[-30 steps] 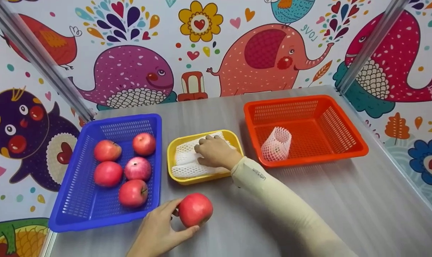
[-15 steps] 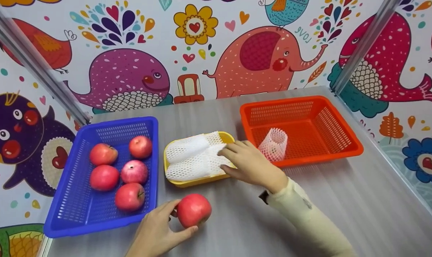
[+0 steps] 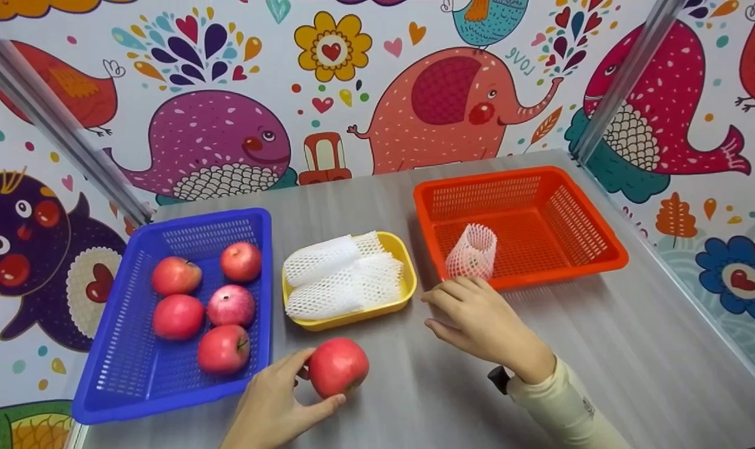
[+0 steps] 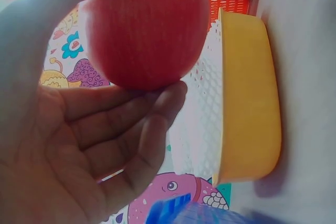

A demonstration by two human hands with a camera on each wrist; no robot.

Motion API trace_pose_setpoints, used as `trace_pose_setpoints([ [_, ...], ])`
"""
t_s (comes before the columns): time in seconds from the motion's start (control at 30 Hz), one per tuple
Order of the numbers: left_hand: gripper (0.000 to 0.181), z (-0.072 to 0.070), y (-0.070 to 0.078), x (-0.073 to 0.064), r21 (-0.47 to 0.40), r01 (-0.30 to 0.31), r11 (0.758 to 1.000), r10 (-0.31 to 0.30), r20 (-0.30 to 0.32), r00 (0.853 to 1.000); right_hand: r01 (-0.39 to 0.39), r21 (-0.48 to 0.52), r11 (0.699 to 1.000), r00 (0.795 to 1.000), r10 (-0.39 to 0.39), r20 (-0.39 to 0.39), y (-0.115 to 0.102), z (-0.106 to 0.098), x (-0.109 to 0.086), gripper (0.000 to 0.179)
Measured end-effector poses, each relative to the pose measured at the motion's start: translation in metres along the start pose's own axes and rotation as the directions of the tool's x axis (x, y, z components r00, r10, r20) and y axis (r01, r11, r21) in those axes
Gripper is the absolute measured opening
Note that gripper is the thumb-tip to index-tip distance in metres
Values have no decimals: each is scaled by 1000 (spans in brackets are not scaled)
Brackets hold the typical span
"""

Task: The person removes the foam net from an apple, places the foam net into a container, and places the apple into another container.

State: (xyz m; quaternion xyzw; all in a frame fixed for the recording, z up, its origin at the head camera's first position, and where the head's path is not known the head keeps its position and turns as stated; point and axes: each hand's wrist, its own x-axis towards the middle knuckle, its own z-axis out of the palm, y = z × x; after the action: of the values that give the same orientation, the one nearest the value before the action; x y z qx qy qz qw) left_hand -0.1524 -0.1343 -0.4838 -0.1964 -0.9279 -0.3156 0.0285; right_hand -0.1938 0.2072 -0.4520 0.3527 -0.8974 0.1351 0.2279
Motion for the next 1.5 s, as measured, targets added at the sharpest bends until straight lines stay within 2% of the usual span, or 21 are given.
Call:
trace_pose_setpoints([
  [0.17,59,-6,-4,-3,15,-21,1000,22,-77,997,-12,5,1000,1000,12,27,2,3,-5,29],
  [0.3,63,-27,-10,-1,67,9,998,0,-134,991,-25,10,1000,999,25,40,4,4,-9,29],
  [0.37,68,-42,-15,2,92,54,994,-39,-154,987,-36,13,999,999,35,34,5,3,-11,29],
  [0.43,73,-59,-23,3,114,127,985,-107,-163,981,-45,17,999,999,45,30,5,4,-14,29],
  [0.5,79,-77,-35,1,154,211,965,-184,-175,967,-50,24,998,998,50,30,5,5,-16,29],
  [0.53,85,-85,-42,0,179,262,948,-233,-167,958,-56,26,998,998,55,33,5,5,-18,29],
  [0.6,95,-100,-59,-3,239,359,903,-325,-170,930,-61,33,998,997,60,40,4,6,-21,29],
  [0.73,105,-119,-92,-10,314,522,793,-487,-187,853,-72,44,996,997,70,43,5,8,-24,28],
  [0.83,105,-122,-115,-10,305,601,739,-565,-205,799,-82,46,996,996,80,45,6,9,-26,28],
  [0.93,108,-121,-132,-8,307,642,702,-629,-156,762,-85,45,995,995,83,53,7,10,-28,29],
  [1.0,108,-120,-140,-6,321,654,685,-669,-79,739,-85,43,995,995,82,58,8,10,-30,30],
  [1.1,103,-121,-147,-7,332,664,670,-709,18,705,-89,49,995,994,86,65,8,10,-31,30],
  [1.17,99,-122,-149,-7,337,666,665,-720,56,691,-97,52,994,993,94,71,8,10,-31,30],
  [1.23,96,-123,-149,-6,339,667,663,-724,63,687,-104,55,993,992,100,77,8,10,-32,31],
  [1.3,93,-122,-146,-6,342,658,670,-713,53,699,-110,53,993,991,105,86,8,10,-32,30],
  [1.37,89,-122,-141,-7,339,642,687,-689,26,724,-112,50,992,990,107,92,7,10,-33,30],
  [1.43,85,-120,-133,-8,333,613,717,-643,-24,766,-115,49,992,989,110,100,7,10,-34,30],
  [1.5,83,-119,-122,-7,328,585,741,-601,-63,797,-119,49,992,988,114,103,6,10,-35,30],
])
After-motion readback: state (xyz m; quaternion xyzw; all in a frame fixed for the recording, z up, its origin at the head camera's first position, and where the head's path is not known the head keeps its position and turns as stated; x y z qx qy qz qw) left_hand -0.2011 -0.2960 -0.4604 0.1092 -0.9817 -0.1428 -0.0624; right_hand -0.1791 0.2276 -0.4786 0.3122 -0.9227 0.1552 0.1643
